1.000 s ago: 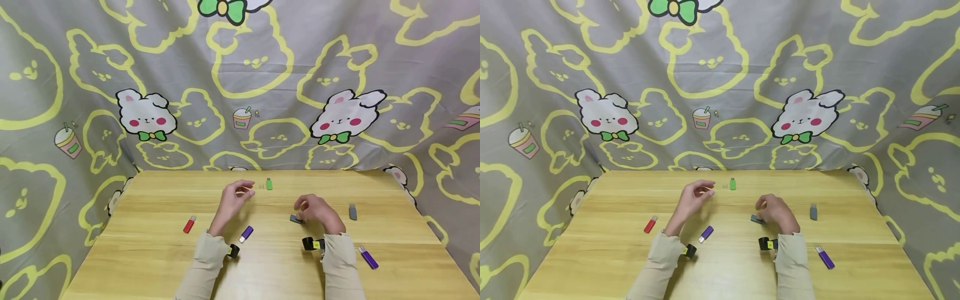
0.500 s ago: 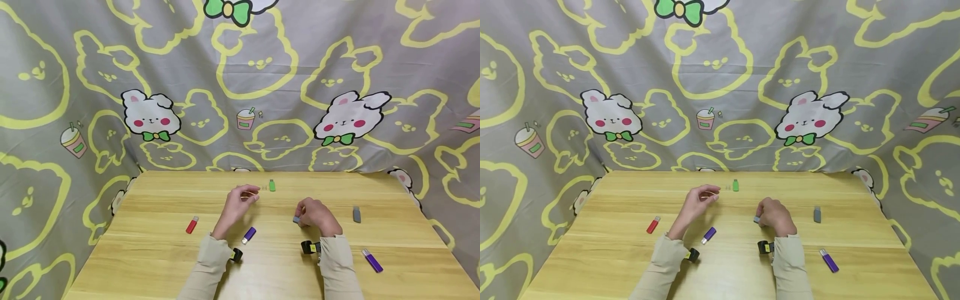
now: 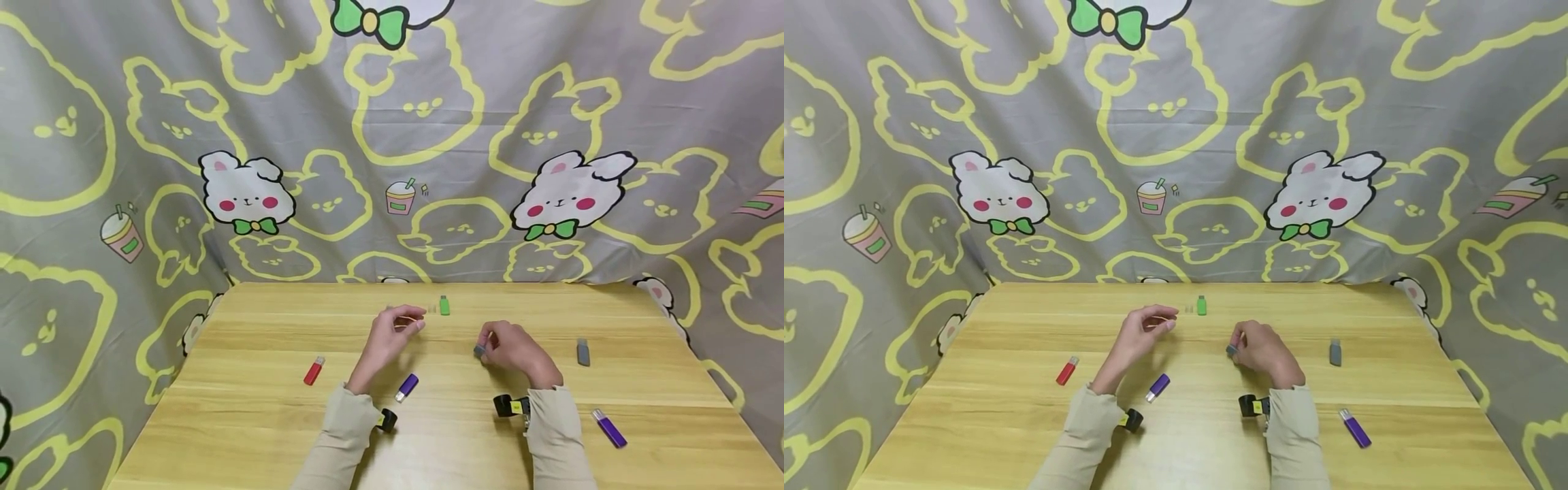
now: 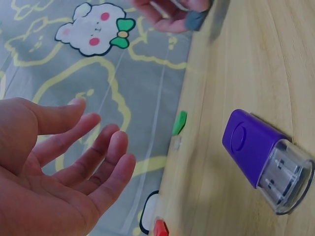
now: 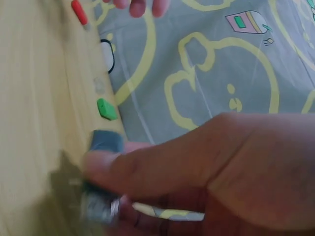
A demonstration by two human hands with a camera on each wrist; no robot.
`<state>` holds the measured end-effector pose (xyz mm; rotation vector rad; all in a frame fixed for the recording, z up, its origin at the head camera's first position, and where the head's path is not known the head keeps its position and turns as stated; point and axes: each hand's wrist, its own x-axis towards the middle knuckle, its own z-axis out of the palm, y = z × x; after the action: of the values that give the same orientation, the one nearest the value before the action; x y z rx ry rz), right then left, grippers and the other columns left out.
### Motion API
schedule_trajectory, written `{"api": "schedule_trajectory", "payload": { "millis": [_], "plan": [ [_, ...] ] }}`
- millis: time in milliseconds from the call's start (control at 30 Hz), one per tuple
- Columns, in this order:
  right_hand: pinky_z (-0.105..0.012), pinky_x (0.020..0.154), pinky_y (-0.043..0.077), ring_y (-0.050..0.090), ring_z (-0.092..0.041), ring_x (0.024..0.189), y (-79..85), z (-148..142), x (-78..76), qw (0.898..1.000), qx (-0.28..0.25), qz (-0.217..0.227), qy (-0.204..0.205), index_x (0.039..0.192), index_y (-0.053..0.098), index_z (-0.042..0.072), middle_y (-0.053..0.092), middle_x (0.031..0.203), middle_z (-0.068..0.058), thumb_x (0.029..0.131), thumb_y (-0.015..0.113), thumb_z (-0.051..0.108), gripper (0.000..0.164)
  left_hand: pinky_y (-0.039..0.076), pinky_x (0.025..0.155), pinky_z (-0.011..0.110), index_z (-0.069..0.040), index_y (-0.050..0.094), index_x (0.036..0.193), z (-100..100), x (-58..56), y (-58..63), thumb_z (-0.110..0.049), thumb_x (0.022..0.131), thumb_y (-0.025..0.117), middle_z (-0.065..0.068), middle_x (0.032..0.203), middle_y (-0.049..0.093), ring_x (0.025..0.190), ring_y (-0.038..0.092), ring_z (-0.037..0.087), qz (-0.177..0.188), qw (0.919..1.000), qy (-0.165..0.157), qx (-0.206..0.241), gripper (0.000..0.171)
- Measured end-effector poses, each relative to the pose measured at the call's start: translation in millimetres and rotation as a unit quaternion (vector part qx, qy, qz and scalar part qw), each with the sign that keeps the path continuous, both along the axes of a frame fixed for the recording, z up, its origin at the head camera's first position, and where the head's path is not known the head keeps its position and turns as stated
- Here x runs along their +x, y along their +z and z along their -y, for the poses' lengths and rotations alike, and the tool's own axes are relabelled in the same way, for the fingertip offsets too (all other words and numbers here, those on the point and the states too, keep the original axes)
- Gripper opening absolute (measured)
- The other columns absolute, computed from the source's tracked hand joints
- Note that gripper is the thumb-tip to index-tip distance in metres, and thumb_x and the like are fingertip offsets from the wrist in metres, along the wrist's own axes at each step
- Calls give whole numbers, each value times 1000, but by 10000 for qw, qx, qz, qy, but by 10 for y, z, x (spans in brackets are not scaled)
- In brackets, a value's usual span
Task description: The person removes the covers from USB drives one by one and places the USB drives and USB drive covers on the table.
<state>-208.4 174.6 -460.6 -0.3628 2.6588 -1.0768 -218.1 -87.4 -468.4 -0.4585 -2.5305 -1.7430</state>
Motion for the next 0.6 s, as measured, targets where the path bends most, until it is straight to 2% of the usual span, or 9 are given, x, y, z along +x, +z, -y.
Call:
{"api": "schedule_trajectory", "payload": {
  "millis": [200, 367, 600],
  "plan": [
    [-32, 64, 53, 64, -21, 80, 16, 17, -54, 9968, -613, -478, -179, 117, 68, 2, 63, 89, -7, 92, 71, -3, 25, 58, 93, 40, 0, 74, 117, -34, 0, -14, -10, 100, 68, 13, 112, 72, 104, 67, 33, 16, 10000, -74, -3, 20],
    [-36, 73, 55, 67, -26, 89, 45, 56, -84, 9901, -938, -991, -315, 112, 70, 5, 68, 94, -7, 93, 73, 1, 20, 57, 94, 41, 0, 74, 117, -47, -7, -19, -10, 100, 68, 14, 113, 72, 105, 68, 34, 1, 9999, -130, 13, 20],
    [-30, 75, 57, 68, -25, 89, 72, 147, -102, 9774, -1813, -1038, -322, 112, 67, -1, 70, 101, -13, 90, 74, -1, 22, 57, 95, 43, 2, 73, 116, -68, -19, -16, -8, 99, 69, 15, 113, 73, 106, 68, 33, -3, 9997, -238, 110, 20]
  ]
}}
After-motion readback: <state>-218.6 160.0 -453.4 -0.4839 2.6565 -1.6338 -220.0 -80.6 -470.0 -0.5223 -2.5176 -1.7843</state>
